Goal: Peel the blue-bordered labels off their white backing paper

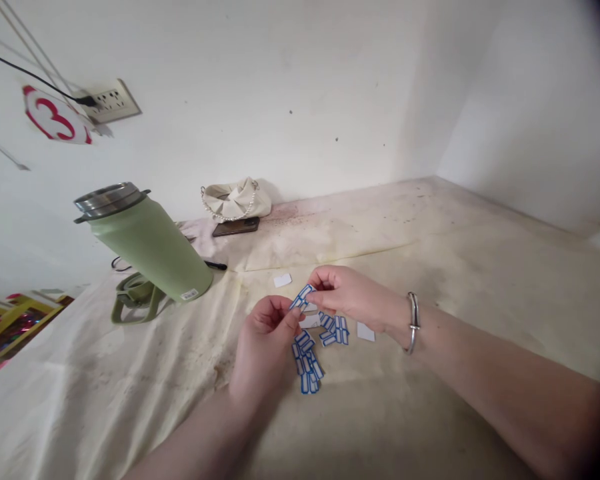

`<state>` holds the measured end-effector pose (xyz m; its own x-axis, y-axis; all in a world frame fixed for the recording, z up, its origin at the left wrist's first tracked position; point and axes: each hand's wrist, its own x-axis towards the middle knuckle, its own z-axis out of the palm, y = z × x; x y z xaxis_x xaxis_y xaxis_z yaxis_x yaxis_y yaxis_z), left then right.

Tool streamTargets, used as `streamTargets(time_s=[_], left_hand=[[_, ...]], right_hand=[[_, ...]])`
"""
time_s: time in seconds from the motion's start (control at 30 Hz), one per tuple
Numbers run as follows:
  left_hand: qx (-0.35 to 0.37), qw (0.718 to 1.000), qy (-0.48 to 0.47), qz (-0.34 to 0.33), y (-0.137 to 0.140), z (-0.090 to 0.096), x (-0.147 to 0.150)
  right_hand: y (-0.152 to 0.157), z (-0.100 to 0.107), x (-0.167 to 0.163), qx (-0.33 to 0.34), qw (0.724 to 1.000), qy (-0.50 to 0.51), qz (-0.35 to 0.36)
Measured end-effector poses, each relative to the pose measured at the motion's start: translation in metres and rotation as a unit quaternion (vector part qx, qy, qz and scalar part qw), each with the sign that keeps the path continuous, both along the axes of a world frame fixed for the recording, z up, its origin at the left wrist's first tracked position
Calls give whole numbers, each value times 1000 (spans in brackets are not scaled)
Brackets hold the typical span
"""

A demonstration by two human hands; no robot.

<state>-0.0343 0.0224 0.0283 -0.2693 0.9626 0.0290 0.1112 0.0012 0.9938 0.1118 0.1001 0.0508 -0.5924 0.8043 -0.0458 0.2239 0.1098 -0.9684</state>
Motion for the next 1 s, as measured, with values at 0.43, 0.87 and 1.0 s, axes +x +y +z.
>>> streamTargets(time_s=[0.43,0.87,1.0], left_hand=[[-21,998,27,49,2,3,-5],[-3,999,6,35,3,-1,-4],[-5,1000,-16,22,5,-3,-5]], right_hand=[[0,-3,0,-18,999,18,36],[1,-6,2,-1,999,16,35],[1,-3,2,41,999,-13,24]])
